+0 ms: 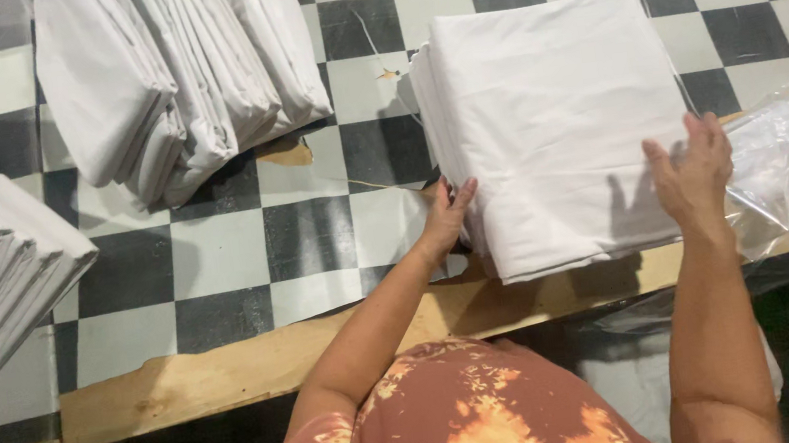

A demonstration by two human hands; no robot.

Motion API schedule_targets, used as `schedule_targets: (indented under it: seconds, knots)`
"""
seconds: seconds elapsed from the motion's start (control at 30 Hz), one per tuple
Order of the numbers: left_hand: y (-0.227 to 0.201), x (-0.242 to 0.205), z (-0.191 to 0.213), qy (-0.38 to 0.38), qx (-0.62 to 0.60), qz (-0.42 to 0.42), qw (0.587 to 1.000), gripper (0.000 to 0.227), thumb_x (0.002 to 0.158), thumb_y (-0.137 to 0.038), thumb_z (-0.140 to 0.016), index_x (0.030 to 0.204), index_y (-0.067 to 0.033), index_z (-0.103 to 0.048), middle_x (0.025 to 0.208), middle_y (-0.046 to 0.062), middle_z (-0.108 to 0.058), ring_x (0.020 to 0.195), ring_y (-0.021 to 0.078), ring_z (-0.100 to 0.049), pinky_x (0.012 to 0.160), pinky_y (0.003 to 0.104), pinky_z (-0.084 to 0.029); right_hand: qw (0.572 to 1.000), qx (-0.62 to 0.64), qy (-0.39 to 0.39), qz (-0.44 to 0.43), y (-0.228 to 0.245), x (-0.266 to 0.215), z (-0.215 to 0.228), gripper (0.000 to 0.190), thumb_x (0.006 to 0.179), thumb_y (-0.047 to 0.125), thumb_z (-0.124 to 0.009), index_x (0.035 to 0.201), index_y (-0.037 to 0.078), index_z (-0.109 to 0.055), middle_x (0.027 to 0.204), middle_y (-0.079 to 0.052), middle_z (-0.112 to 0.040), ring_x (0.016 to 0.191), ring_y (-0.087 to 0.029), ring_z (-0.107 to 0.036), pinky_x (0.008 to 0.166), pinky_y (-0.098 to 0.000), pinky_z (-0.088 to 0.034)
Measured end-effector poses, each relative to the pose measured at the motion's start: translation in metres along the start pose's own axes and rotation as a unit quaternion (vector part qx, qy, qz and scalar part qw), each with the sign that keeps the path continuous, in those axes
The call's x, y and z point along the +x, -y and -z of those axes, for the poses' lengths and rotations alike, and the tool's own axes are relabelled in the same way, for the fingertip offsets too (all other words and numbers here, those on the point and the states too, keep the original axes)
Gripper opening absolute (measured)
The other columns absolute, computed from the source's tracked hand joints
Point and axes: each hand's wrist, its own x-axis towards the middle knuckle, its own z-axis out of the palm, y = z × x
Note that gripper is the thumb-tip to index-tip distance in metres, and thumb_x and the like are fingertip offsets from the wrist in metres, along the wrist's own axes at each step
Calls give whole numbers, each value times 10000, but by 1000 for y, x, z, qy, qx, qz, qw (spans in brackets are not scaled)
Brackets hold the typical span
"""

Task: The person wraps a stack of folded white garments in a clear plastic bag on a wooden table. They smooth the fabric, fold the plastic over the stack, and seal the edges by hand. The wrapped package is then moved to a pile of similar items.

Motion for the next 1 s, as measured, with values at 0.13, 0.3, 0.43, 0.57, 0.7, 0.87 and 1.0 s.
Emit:
schedule_targets:
  seconds: [0.13,0.3,0.43,0.57,0.7,0.87,1.0]
  knots:
    - [4,27,-9,-93,35,119,988,1107,809,-710,-684,1455,134,-373,1438,268,-513,1318,317,-520,1119,398,-412,926,220,136,-274,-102,59,-12,797,1050,633,-418,1535,0,-424,1541,-222,-460,1424,-369,-417,1160,-433,-331]
    - [21,48,-1,-148,15,139,979,999,760,-802,-635,1266,58,-577,1229,179,-671,1162,260,-610,1051,382,-439,826,381,272,-315,-133,105,-54,794,993,693,-381,1530,117,-482,1504,-91,-553,1301,-244,-547,1026,-395,-461]
    - [26,59,8,-140,62,166,974,1097,741,-875,-534,1268,81,-636,1257,213,-691,1174,299,-611,1040,386,-454,819,370,292,-327,-118,132,-69,751,1008,649,-428,1517,104,-516,1466,-101,-593,1237,-241,-599,980,-397,-494]
    - [25,67,10,-191,135,168,958,1206,734,-942,-393,1243,113,-681,1300,256,-693,1269,314,-626,1094,365,-434,819,361,318,-312,-111,153,-91,733,1014,630,-437,1511,97,-521,1463,-111,-593,1243,-251,-595,988,-402,-490]
    - [33,82,10,-253,239,225,910,1310,758,-987,-239,1234,156,-665,1282,355,-652,1285,419,-603,1119,413,-424,813,352,356,-296,-103,167,-121,716,1020,611,-446,1505,90,-526,1461,-120,-593,1249,-262,-592,996,-406,-485]
    - [57,104,12,-203,213,245,924,1385,705,-990,-23,1267,105,-658,1265,350,-641,1275,428,-588,1157,423,-328,812,356,368,-280,-99,184,-139,694,1027,587,-457,1497,81,-532,1457,-132,-593,1256,-275,-587,1006,-412,-479]
    - [77,129,-14,-246,189,224,924,1399,766,-997,-102,1325,191,-586,1326,376,-667,1333,411,-609,1262,363,-280,816,367,352,-274,-104,184,-138,677,1033,568,-466,1491,75,-536,1455,-142,-593,1261,-286,-583,1014,-416,-474]
